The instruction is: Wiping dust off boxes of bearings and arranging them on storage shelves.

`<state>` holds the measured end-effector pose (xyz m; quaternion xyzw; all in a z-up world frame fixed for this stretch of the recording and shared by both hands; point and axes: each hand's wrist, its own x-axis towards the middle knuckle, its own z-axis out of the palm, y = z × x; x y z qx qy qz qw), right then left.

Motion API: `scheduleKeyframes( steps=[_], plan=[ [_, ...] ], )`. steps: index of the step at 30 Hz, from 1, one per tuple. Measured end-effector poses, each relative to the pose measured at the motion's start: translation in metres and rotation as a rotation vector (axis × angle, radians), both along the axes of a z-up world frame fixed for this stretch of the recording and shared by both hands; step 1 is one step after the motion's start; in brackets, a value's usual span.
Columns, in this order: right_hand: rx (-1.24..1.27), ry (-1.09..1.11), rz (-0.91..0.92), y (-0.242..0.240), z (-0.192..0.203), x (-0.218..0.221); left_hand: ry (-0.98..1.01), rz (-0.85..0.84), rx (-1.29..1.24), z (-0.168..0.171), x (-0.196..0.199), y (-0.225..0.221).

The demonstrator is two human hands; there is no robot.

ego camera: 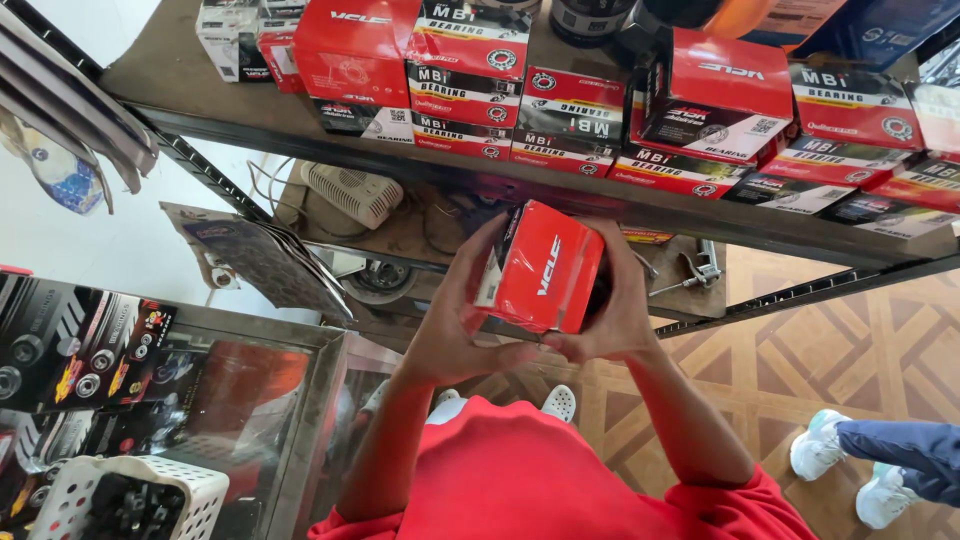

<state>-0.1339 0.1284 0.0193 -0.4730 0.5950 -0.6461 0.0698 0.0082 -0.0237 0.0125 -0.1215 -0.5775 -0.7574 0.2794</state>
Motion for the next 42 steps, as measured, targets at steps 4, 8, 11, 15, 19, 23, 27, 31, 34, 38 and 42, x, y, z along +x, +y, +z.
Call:
scheduleKeyframes(
  steps=[4, 8, 11, 15, 19, 23, 27, 31, 34, 38, 42],
  plan=[
    [-0.053, -0.039, -0.119, -0.006, -0.001, 0.021, -0.08, -0.008, 0.182, -0.005, 0.001, 0.003],
    [-0.091, -0.001, -0.278, -0.009, -0.011, 0.028, -0.206, 0.018, 0.284, -0.006, 0.0, 0.008],
    [-0.137, 0.02, -0.374, -0.014, -0.016, 0.04, -0.243, -0.025, 0.435, -0.01, -0.01, 0.016],
    [-0.161, 0.023, -0.277, -0.002, -0.037, 0.017, -0.268, -0.062, 0.466, -0.038, -0.021, 0.005],
    [-0.115, -0.043, -0.025, 0.019, -0.032, -0.03, -0.273, -0.184, 0.567, -0.007, -0.015, 0.015],
    [-0.002, 0.159, 0.454, 0.023, 0.001, -0.064, -0.197, -0.231, 0.253, -0.003, -0.015, 0.025],
    [0.011, 0.129, 0.76, 0.017, 0.019, -0.072, -0.209, -0.14, 0.269, -0.008, -0.018, 0.05],
    [0.106, 0.217, 0.681, 0.021, 0.027, -0.076, -0.139, 0.046, 0.214, -0.007, -0.024, 0.068],
    [0.13, 0.116, 0.731, 0.023, 0.033, -0.071, -0.063, 0.147, 0.133, -0.004, -0.029, 0.075],
    [0.314, 0.04, 0.66, 0.041, 0.035, -0.074, 0.047, 0.296, 0.096, -0.004, -0.033, 0.079],
    [0.945, -0.278, 0.317, 0.06, 0.077, -0.061, -0.026, 0.134, 0.088, -0.033, -0.025, 0.047]
  ],
)
